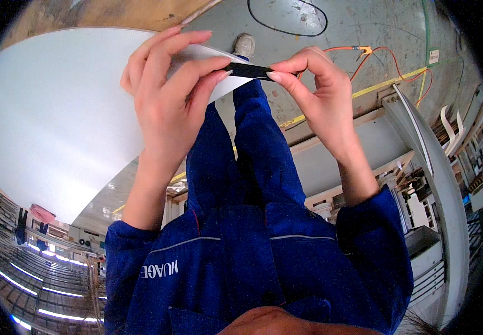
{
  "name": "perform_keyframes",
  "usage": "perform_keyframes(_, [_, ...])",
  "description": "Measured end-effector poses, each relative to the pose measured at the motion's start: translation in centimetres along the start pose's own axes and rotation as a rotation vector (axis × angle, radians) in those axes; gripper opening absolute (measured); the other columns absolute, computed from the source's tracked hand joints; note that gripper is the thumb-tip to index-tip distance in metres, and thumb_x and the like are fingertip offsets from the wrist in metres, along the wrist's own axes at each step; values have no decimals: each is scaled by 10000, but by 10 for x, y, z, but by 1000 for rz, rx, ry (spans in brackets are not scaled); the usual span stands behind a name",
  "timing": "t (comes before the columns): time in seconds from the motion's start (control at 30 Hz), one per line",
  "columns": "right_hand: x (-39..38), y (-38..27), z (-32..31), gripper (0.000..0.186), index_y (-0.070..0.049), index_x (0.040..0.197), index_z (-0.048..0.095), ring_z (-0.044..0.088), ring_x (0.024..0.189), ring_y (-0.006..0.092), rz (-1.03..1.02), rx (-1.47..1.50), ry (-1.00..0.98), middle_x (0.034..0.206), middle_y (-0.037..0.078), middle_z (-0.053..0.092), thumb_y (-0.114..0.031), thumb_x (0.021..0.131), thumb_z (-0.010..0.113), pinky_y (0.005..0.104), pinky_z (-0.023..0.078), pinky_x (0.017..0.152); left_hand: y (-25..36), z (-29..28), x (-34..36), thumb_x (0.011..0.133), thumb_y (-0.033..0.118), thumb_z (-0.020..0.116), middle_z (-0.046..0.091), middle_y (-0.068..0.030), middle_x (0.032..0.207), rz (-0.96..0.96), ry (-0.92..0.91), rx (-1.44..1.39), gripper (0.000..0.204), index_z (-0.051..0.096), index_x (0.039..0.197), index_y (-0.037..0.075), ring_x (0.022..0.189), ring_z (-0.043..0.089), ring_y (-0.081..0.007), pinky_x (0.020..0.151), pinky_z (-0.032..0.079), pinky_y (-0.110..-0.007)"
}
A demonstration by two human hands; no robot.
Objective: The person applies a black adhesive strip to the edge of a white triangular panel by hand, then uses a cloth to press and smooth it down.
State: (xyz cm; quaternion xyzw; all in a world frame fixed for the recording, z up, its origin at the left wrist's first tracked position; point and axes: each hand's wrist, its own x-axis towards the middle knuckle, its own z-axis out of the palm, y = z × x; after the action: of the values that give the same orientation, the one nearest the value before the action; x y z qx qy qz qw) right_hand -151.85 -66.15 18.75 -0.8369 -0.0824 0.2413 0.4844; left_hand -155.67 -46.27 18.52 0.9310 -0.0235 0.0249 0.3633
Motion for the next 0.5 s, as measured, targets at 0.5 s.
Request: perform_keyframes(0.5, [-16,1,18,119,-18,769,603,570,663,136,126,78,135,730,69,607,-78,706,685,253,455,621,5,-5,4,633,119,705,548,-26,1152,32,-19,43,146,674,774,139,1155,403,-243,924,311,-318])
